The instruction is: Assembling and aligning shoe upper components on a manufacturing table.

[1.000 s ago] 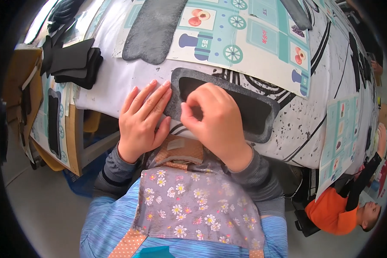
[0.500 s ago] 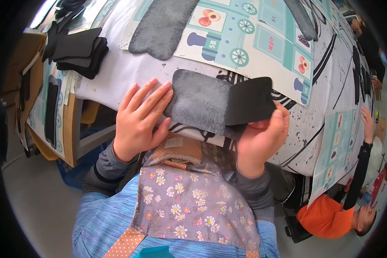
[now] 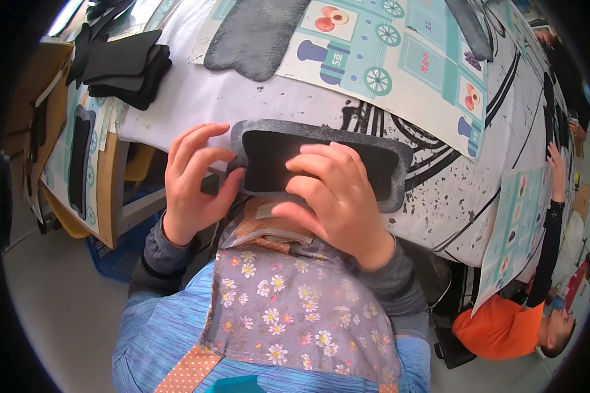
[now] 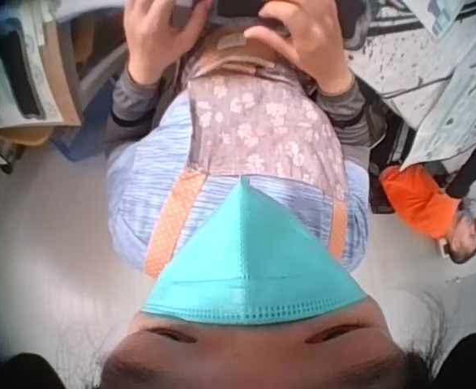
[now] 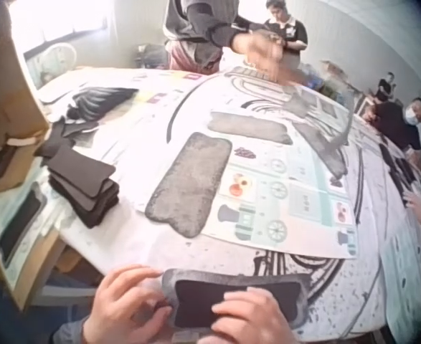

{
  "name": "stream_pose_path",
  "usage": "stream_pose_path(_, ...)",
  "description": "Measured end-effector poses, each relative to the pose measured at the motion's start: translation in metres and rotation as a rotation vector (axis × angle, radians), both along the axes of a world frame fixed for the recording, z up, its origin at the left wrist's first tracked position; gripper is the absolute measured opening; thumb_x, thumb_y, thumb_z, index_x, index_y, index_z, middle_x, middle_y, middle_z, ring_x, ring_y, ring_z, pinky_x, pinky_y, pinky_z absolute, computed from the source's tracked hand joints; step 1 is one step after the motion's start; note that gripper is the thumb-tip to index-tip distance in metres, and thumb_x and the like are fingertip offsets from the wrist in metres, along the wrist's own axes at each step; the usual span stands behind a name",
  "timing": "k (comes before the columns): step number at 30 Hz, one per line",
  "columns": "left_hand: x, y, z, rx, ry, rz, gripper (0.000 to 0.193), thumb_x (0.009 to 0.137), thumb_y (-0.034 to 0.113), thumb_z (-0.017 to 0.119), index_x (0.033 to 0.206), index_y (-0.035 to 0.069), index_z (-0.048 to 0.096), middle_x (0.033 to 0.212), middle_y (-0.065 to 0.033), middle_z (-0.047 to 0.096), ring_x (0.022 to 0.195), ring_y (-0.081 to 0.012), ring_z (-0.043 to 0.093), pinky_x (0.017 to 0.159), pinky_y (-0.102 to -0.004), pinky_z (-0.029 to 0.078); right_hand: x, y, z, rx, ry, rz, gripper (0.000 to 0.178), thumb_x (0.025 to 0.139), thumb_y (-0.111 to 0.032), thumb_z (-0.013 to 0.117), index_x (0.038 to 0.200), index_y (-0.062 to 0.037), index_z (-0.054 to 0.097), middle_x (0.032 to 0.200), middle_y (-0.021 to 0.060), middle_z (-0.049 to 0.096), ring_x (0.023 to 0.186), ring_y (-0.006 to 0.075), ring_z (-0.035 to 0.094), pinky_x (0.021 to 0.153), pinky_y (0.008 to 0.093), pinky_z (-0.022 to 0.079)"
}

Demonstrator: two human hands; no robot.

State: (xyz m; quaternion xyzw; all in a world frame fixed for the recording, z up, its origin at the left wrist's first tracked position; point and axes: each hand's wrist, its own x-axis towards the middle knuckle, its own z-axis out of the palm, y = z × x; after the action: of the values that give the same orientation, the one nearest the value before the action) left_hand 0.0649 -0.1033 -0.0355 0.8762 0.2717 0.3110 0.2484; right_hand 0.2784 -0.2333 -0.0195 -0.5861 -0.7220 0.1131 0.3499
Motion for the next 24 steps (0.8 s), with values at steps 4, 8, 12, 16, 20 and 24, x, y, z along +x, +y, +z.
stream_pose_path(4,-0.001,0.003,-0.004,-0.114,-0.117,0.028,0.031,0.068,0.002,0.079,0.095,0.007,0.065,0.131,-0.0149,0.066,0.124,-0.0386,0.058,0.102,-0.0437,0.048,-0.005,0.003,0.002,-0.119,-0.154,0.001,0.016,0.084,-0.016,0.075,0.095,-0.0147,0.064,0.135,0.0021,0.061,0.137,0.0299,0.049,0.113,0.0555,0.038)
stream_pose_path(8,-0.007,0.010,-0.002,0.042,0.090,-0.040,0.037,0.069,0.009,0.079,0.105,0.008,0.070,0.133,-0.0101,0.066,0.126,-0.0348,0.058,0.103,-0.0443,0.047,-0.004,0.002,0.002,-0.118,-0.180,0.009,0.014,0.083,-0.016,0.073,0.093,-0.0161,0.064,0.136,0.0017,0.060,0.137,0.0296,0.049,0.112,0.0576,0.038)
stream_pose_path(12,-0.012,0.011,-0.005,0.132,0.173,-0.072,0.046,0.072,0.018,0.078,0.117,0.010,0.072,0.133,-0.0061,0.068,0.126,-0.0311,0.059,0.103,-0.0432,0.046,-0.004,0.003,0.003,-0.125,-0.192,0.025,0.015,0.080,-0.016,0.071,0.095,-0.0181,0.067,0.136,0.0015,0.060,0.137,0.0297,0.049,0.112,0.0591,0.037)
stream_pose_path(16,-0.013,0.012,-0.008,0.151,0.177,-0.072,0.044,0.074,0.021,0.078,0.116,0.010,0.073,0.132,-0.0053,0.068,0.126,-0.0302,0.059,0.103,-0.0429,0.045,-0.004,0.002,0.003,-0.144,-0.213,0.019,0.021,0.080,-0.016,0.070,0.101,-0.0202,0.070,0.136,0.0018,0.060,0.137,0.0307,0.049,0.111,0.0588,0.037)
stream_pose_path(20,-0.014,0.014,-0.010,0.160,0.164,-0.076,0.044,0.076,0.026,0.078,0.116,0.010,0.074,0.132,-0.0052,0.069,0.127,-0.0301,0.059,0.103,-0.0427,0.045,-0.004,0.004,0.002,-0.146,-0.194,0.009,0.026,0.082,-0.016,0.069,0.107,-0.0210,0.072,0.136,0.0016,0.061,0.136,0.0300,0.050,0.111,0.0586,0.037)
stream_pose_path(24,-0.017,0.016,-0.014,0.202,0.180,-0.090,0.045,0.081,0.033,0.078,0.119,0.010,0.075,0.133,-0.0047,0.069,0.130,-0.0297,0.059,0.106,-0.0432,0.042,-0.002,0.005,0.001,-0.185,-0.264,0.046,0.034,0.086,-0.015,0.067,0.119,-0.0206,0.073,0.142,0.0001,0.059,0.139,0.0252,0.049,0.114,0.0560,0.034)
